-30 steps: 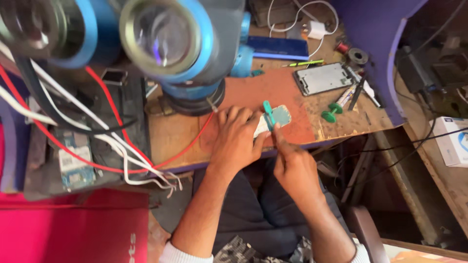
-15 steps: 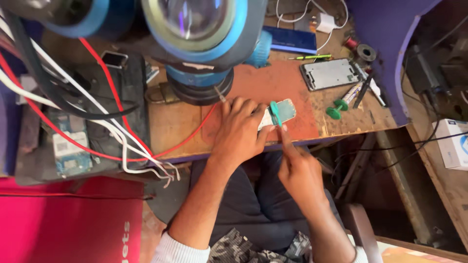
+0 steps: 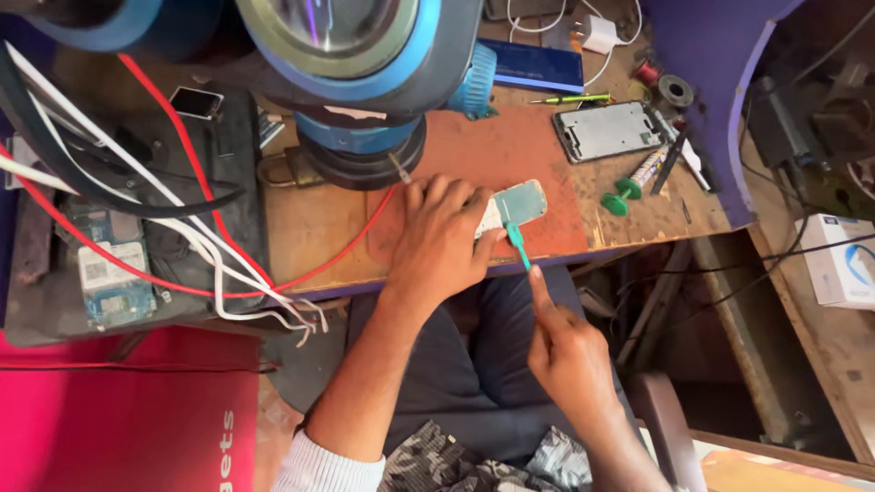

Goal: The person cleans a mobile phone motherboard with a brush, uses a soldering iron on the board, and uses pliers to strip a wire.

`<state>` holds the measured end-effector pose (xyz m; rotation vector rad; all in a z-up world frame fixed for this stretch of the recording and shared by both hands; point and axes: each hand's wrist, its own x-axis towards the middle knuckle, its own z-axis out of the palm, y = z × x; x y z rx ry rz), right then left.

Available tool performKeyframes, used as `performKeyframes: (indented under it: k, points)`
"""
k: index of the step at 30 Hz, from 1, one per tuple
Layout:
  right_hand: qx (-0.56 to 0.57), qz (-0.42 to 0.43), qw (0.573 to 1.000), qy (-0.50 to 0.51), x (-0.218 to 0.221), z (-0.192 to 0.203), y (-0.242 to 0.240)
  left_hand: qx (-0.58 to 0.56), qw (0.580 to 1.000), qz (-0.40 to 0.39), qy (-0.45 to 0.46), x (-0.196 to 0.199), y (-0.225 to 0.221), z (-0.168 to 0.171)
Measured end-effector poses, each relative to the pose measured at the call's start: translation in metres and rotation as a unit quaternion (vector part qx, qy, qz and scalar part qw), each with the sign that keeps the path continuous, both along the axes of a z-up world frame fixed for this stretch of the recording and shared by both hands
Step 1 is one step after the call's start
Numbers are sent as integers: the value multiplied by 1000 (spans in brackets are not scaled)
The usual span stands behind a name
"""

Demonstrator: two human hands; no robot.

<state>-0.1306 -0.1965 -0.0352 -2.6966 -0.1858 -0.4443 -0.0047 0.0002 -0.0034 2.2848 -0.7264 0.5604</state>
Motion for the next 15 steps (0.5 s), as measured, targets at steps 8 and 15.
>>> performKeyframes:
  k: [8,15]
  points:
    - [47,31,998,-39,61,21,26,4,999,5,-43,-1,0,10]
    - [47,18,999,3,14,7,2,8,999,5,-43,1,-1,7]
